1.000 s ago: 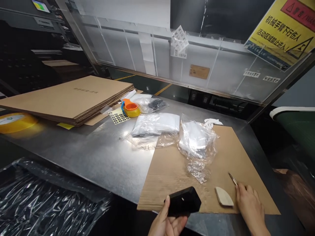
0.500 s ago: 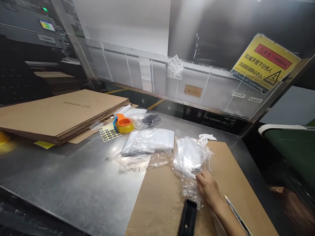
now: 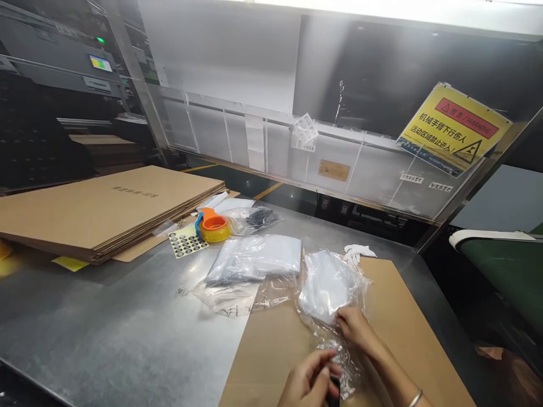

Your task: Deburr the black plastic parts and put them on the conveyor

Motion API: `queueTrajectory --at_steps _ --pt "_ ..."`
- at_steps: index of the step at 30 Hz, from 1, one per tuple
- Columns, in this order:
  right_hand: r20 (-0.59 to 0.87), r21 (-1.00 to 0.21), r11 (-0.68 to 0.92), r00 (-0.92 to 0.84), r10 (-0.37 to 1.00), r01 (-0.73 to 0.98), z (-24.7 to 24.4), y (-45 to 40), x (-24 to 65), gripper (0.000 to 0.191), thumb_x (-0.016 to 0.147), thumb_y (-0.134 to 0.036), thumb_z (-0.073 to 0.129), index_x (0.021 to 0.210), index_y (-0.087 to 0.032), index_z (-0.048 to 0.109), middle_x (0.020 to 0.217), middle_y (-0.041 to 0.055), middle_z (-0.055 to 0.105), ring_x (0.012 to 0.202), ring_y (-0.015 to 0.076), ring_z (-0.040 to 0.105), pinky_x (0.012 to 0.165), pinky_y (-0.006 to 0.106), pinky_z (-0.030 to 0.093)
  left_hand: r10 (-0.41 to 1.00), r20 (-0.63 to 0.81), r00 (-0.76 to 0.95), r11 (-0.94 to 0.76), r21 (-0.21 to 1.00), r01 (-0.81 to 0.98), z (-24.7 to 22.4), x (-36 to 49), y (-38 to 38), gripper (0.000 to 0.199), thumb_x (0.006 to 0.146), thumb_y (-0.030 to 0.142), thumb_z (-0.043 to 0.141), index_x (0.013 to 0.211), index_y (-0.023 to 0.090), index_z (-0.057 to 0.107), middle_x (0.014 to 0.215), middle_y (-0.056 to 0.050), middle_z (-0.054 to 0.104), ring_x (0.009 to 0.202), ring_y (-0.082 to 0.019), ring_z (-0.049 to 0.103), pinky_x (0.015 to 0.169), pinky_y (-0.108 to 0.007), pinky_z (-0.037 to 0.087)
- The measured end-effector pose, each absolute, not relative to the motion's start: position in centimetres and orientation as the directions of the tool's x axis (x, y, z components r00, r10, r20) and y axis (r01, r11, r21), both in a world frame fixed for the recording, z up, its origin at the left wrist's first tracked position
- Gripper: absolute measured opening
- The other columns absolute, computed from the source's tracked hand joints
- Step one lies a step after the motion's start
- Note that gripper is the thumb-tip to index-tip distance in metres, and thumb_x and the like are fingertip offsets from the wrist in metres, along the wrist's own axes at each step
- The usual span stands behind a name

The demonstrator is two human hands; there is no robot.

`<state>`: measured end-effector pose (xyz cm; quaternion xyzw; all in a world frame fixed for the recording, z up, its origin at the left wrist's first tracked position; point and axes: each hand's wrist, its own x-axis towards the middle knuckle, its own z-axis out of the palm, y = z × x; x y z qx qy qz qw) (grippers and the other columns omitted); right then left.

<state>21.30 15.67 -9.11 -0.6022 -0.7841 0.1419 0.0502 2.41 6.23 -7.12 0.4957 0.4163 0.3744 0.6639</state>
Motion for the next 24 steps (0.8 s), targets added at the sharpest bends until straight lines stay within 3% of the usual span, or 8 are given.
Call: queueTrajectory --at_steps 1,3,5,10,14,17,20,24 --pt "-0.093 -0.309 0.217 -0.257 0.962 0.926 -9.2 15.9 21.5 0.021 0.089 -0.033 0.053 0.086 -0.013 0.06 0.081 -0.0005 0.062 0.073 0.0117 0.06 0.069 0.031 0.05 0.924 -0.034 0.381 -0.014 0.992 0.123 -6.6 2.9 7.3 0.037 0.086 0.027 0.042 0.117 0.011 0.055 0.109 -0.016 0.065 0.088 -0.023 0.062 0.078 -0.037 0.049" --pt "-0.082 -0.361 0.183 -0.227 0.97 0.914 -9.2 16.3 21.7 0.021 0.088 -0.034 0.053 0.087 -0.014 0.06 0.084 0.0002 0.063 0.075 0.0124 0.061 0.071 0.032 0.05 0.863 0.153 0.481 -0.391 0.807 0.443 -6.0 4.0 9.0 0.044 0.083 0.016 0.036 0.124 0.01 0.052 0.122 -0.017 0.058 0.108 -0.027 0.052 0.095 -0.042 0.039" --pt "-0.065 -0.423 0.159 -0.205 0.977 0.892 -9.1 16.6 21.8 0.021 0.088 -0.034 0.054 0.087 -0.014 0.06 0.084 0.0004 0.062 0.077 0.0127 0.06 0.072 0.033 0.05 0.839 0.18 0.513 -0.476 0.698 0.534 -6.0 5.1 10.4 0.051 0.078 0.011 0.038 0.128 0.005 0.047 0.13 -0.02 0.051 0.115 -0.032 0.046 0.1 -0.048 0.032" --pt "-0.029 -0.65 0.108 -0.166 0.986 0.752 -7.7 17.2 22.7 0.025 0.086 -0.036 0.056 0.075 -0.014 0.057 0.072 -0.0031 0.058 0.066 0.0102 0.056 0.065 0.028 0.047 0.859 0.172 0.481 -0.458 0.677 0.577 -7.6 6.8 11.9 0.057 0.074 0.012 0.044 0.129 -0.004 0.042 0.129 -0.032 0.045 0.113 -0.041 0.044 0.096 -0.06 0.027" --pt "-0.037 -0.851 0.03 -0.117 0.992 0.525 -5.4 16.4 23.4 0.04 0.083 -0.052 0.05 0.066 -0.016 0.05 0.058 -0.0057 0.049 0.051 0.008 0.046 0.052 0.023 0.038 0.892 0.195 0.408 -0.407 0.738 0.538 -7.1 6.8 12.1 0.047 0.078 0.013 0.041 0.123 0.003 0.051 0.12 -0.026 0.054 0.11 -0.037 0.046 0.095 -0.06 0.024" --pt "-0.058 -0.934 -0.018 -0.103 0.993 0.358 -4.0 14.8 23.0 0.045 0.074 -0.061 0.055 0.066 -0.017 0.049 0.056 -0.0065 0.044 0.049 0.007 0.039 0.048 0.021 0.031 0.906 0.224 0.359 -0.368 0.834 0.41 -5.8 6.7 12.1 0.036 0.088 0.022 0.033 0.113 0.011 0.057 0.107 -0.017 0.061 0.101 -0.028 0.051 0.093 -0.048 0.034" --pt "-0.084 -0.968 -0.059 -0.095 0.992 0.243 -3.6 13.0 21.7 0.045 0.067 -0.058 0.064 0.063 -0.018 0.045 0.056 -0.007 0.041 0.049 0.0058 0.034 0.046 0.02 0.026 0.908 0.212 0.362 -0.308 0.923 0.232 -5.1 7.0 11.9 0.034 0.09 0.04 0.037 0.095 0.014 0.059 0.087 -0.01 0.065 0.08 -0.019 0.058 0.072 -0.03 0.046" --pt "-0.135 -0.98 -0.118 -0.1 0.986 0.163 -4.2 11.4 20.3 0.048 0.07 -0.064 0.057 0.064 -0.02 0.039 0.053 -0.0078 0.037 0.044 0.0054 0.029 0.042 0.021 0.022 0.911 0.18 0.371 -0.227 0.97 0.089 -5.7 7.4 11.6 0.034 0.082 0.048 0.048 0.07 0.016 0.05 0.063 -0.003 0.062 0.06 -0.015 0.058 0.054 -0.023 0.044"
